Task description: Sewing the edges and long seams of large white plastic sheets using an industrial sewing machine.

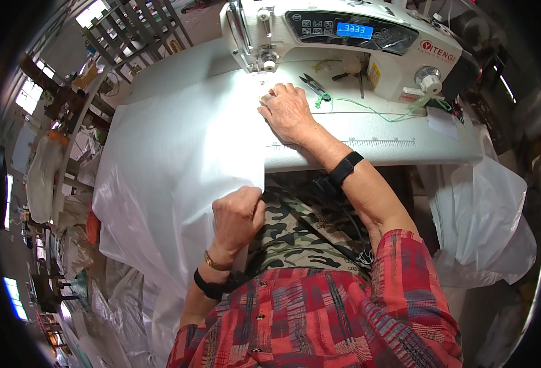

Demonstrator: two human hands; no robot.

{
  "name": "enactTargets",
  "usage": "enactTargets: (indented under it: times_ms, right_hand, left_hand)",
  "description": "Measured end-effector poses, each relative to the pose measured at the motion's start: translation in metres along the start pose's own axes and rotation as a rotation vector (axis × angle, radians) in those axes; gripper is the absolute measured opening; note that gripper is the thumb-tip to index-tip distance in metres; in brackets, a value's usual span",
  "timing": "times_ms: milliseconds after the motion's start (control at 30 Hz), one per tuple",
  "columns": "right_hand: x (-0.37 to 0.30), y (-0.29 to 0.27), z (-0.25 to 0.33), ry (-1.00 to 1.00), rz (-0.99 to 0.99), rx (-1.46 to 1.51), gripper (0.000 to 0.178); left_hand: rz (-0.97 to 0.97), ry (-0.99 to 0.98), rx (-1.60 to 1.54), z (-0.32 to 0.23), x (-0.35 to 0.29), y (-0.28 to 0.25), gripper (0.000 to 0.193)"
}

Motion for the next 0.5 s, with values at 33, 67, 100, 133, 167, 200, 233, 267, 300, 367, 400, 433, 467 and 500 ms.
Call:
enactTargets:
  times_ms: [33,67,100,133,167,200,233,267,300,367,400,433,467,500]
  right_hand:
    - [0.001,0.0,-0.001,0.001,-0.001,0.002,0.03]
    - [0.001,0.0,-0.002,0.017,0.004,0.02,0.029]
    - [0.0,0.0,-0.003,0.034,0.008,0.038,0.028]
    - [0.0,0.0,-0.003,0.034,0.006,0.042,0.028]
    - [0.0,-0.001,-0.003,0.037,-0.009,0.068,0.027]
    - [0.0,-0.002,-0.003,0.04,-0.023,0.094,0.026]
    - [0.0,-0.002,-0.005,0.041,-0.026,0.096,0.026]
    - [0.0,0.0,-0.007,0.058,-0.025,0.114,0.024]
    - [0.0,0.001,-0.009,0.076,-0.024,0.132,0.023]
    - [-0.001,0.001,-0.011,0.055,-0.049,0.134,0.023]
    - [-0.001,0.001,-0.011,0.035,-0.071,0.133,0.022]
    - [-0.002,0.0,-0.012,0.054,-0.081,0.138,0.022]
    - [-0.002,0.001,-0.012,0.054,-0.08,0.144,0.022]
    - [-0.002,0.003,-0.012,0.063,-0.055,0.144,0.022]
  left_hand:
    - [-0.023,0.009,-0.005,0.001,0.008,0.001,0.011]
    - [-0.022,0.01,-0.003,0.003,0.016,0.003,0.011]
    - [0.003,0.033,0.042,0.004,0.023,0.008,0.012]
    - [0.025,0.056,0.09,0.005,0.03,0.012,0.014]
    - [0.018,0.073,0.116,0.005,0.037,0.015,0.016]
    - [0.02,0.073,0.12,0.008,0.044,0.018,0.016]
    - [0.025,0.102,0.134,0.01,0.052,0.023,0.015]
    - [0.031,0.13,0.149,0.011,0.06,0.027,0.015]
    - [0.027,0.142,0.156,0.012,0.07,0.031,0.014]
    - [0.043,0.155,0.188,0.02,0.086,0.041,0.013]
    - [0.059,0.167,0.215,0.023,0.094,0.046,0.013]
    - [0.095,0.169,0.252,0.024,0.103,0.052,0.01]
    - [0.099,0.166,0.257,0.029,0.11,0.055,0.01]
    - [0.109,0.175,0.265,0.034,0.118,0.059,0.009]
Point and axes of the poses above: each hand's wrist, its own x-axis towards the middle knuckle, its own y-axis out of the palm, z = x × y, the point moved 7 cm from there along x, towards the middle knuckle, and after that the axes turned 10 degrees about -z, right-handed, at the moved point
